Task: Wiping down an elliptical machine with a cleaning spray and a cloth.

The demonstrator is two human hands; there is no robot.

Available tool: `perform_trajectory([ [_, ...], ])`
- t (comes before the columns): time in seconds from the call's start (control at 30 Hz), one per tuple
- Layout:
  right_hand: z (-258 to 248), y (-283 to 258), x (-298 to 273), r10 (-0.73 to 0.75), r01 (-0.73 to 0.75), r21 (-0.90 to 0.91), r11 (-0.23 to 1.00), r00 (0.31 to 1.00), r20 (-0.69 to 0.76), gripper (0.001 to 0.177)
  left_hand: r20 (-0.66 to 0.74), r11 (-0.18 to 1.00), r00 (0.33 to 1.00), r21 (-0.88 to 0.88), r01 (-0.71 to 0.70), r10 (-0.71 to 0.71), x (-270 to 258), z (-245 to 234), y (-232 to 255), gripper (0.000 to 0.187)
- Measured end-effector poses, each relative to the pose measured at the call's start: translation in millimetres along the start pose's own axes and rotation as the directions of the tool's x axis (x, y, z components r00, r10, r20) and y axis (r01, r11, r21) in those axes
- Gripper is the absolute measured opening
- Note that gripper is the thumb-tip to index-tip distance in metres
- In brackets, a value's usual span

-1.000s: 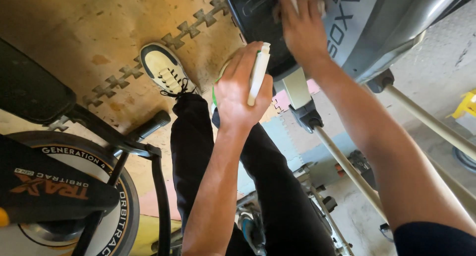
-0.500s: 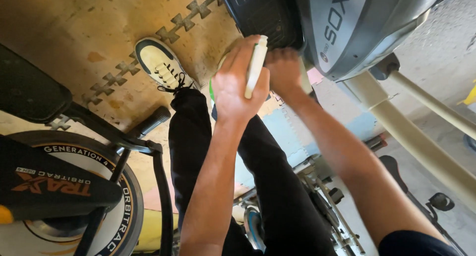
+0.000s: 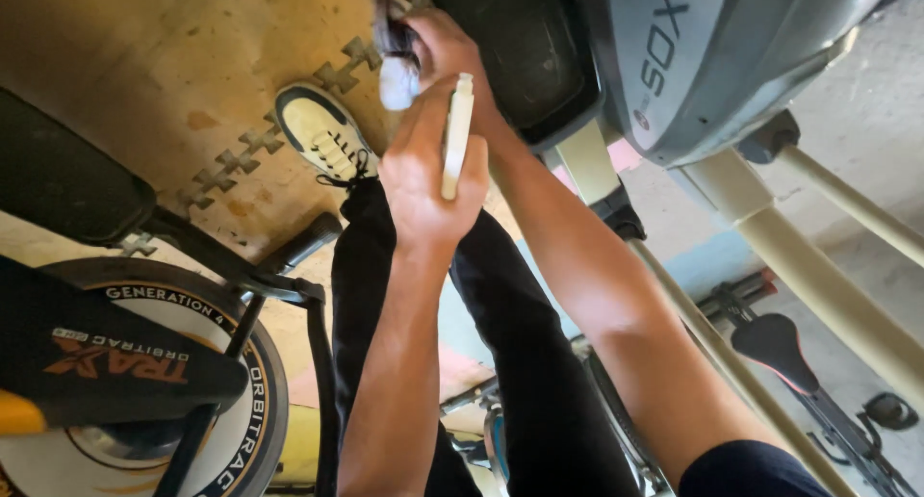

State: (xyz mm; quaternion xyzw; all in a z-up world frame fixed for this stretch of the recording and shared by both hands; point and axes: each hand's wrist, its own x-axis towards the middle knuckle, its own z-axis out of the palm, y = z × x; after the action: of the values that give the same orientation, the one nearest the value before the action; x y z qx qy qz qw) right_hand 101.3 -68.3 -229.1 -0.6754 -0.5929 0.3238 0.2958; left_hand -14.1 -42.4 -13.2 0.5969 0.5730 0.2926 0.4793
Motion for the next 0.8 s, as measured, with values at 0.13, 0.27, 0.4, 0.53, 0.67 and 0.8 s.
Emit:
perform_trajectory([
  [0.13,-51.9,-78.9,38.5,0.448,-0.461,-0.011,0.887,0.855,0.261,0.045,-0.037,0.999,0.999,-0.049,-0.018,0.016,2.9,-10.2,-6.5,0.035],
  [0.27,-91.5,-61.5,11.5,-0.090,0.106,-0.322,0.941,0.994,0.062,0.057,-0.048,0.997,0.996,-0.028,0.069,-0.070,6.7,-7.5,-11.3,0.038],
  [0.4,-109.9,-67.0,-11.7,-0.016,0.163,-0.430,0.888,0.946,0.324,0.057,-0.056,0.990,0.989,-0.040,0.138,-0.140,11.5,-9.0,-13.8,0.037],
  [0.53,-106.8,-45.4,-49.5,0.165,-0.001,-0.490,0.872,0.943,0.290,0.056,-0.048,0.986,0.986,-0.042,0.159,-0.160,18.4,-18.9,-12.0,0.040],
  [0.67,-97.9,-44.6,-38.1,0.195,-0.067,-0.490,0.869,0.957,0.216,0.048,-0.063,0.993,0.992,-0.052,0.105,-0.108,17.3,-21.1,-2.5,0.041],
  [0.8,-80.9,-35.4,-0.9,0.022,0.037,-0.415,0.909,0.990,0.137,0.043,-0.056,0.995,0.996,-0.079,0.062,-0.066,17.1,-23.7,-4.1,0.041],
])
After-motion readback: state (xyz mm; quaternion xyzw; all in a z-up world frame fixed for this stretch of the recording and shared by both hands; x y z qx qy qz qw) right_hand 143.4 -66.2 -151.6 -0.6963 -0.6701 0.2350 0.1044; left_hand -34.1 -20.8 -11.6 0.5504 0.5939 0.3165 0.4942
